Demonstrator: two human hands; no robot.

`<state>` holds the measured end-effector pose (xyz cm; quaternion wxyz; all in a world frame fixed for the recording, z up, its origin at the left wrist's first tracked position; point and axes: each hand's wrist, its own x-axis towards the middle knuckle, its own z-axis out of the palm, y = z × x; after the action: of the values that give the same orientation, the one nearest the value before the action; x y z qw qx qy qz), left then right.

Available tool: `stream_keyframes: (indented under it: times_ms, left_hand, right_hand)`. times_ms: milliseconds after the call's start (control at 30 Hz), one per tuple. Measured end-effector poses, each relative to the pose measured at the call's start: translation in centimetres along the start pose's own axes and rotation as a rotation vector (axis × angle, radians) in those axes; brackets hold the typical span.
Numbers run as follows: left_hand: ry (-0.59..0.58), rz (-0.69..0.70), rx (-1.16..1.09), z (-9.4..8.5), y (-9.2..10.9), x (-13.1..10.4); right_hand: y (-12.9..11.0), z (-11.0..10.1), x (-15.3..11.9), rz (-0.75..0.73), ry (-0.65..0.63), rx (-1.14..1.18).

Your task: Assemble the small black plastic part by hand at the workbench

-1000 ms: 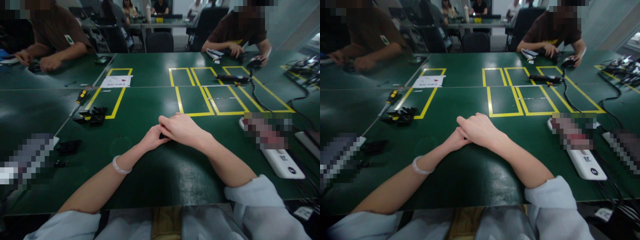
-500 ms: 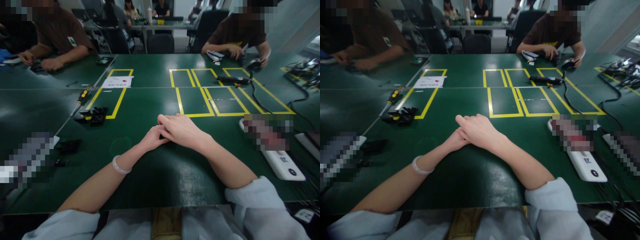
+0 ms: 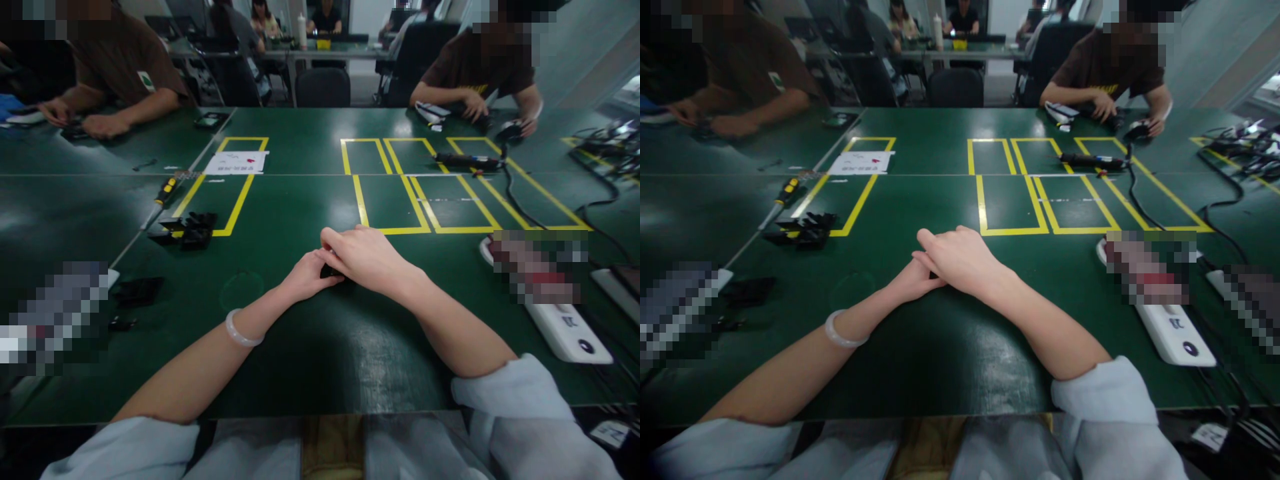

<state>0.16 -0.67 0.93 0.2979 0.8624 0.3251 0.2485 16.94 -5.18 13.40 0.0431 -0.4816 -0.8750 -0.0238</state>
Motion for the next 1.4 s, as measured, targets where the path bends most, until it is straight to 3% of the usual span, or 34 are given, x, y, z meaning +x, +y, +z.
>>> stream_keyframes:
  times_ms: [1400]
  left_hand:
    - [0.0, -0.008, -0.006, 0.22, -0.42, 0.03]
  right_hand:
    - [-0.19, -0.03, -0.29, 0.005, 0.029, 0.025]
